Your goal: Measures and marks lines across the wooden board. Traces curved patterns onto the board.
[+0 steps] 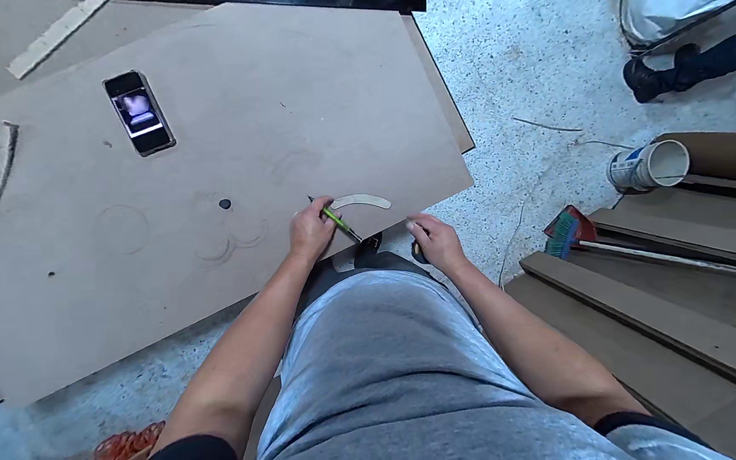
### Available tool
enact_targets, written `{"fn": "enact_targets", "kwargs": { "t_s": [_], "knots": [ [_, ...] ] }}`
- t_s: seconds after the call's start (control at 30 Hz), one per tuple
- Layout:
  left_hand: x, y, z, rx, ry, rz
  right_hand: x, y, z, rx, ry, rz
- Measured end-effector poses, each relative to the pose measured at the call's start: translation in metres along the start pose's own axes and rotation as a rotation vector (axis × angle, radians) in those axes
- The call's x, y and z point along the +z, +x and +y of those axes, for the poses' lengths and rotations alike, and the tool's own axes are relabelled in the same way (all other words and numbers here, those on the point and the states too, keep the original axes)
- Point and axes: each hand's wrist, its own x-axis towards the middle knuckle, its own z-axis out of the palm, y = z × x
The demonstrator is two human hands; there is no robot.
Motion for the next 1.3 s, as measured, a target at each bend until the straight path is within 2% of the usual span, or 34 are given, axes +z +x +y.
{"fn": "enact_targets", "kwargs": {
  "t_s": [0.17,0.87,1.1,1.2,1.3],
  "knots": [
    [0.005,0.01,-0.001,0.065,0.037,0.046,0.016,0.028,-0.023,-0.028,0.038,-0.035],
    [-0.001,0.009,-0.007,0.113,0.051,0.012,0.02,0.018,-0.017,-0.079,0.007,-0.088],
    [-0.009,-0.031,-0.032,-0.07,-0.114,0.026,0.01,0.007,-0.017,0.026,0.139,0.005],
    [-0.006,-0.039,-0.039,-0.065,-0.088,0.054,0.007,0.002,-0.016,0.097,0.187,-0.084],
    [-0.006,-0.024,-0.023,-0.026,-0.039,0.022,0.013,0.002,-0.013,0.133,0.219,-0.154]
  ]
}}
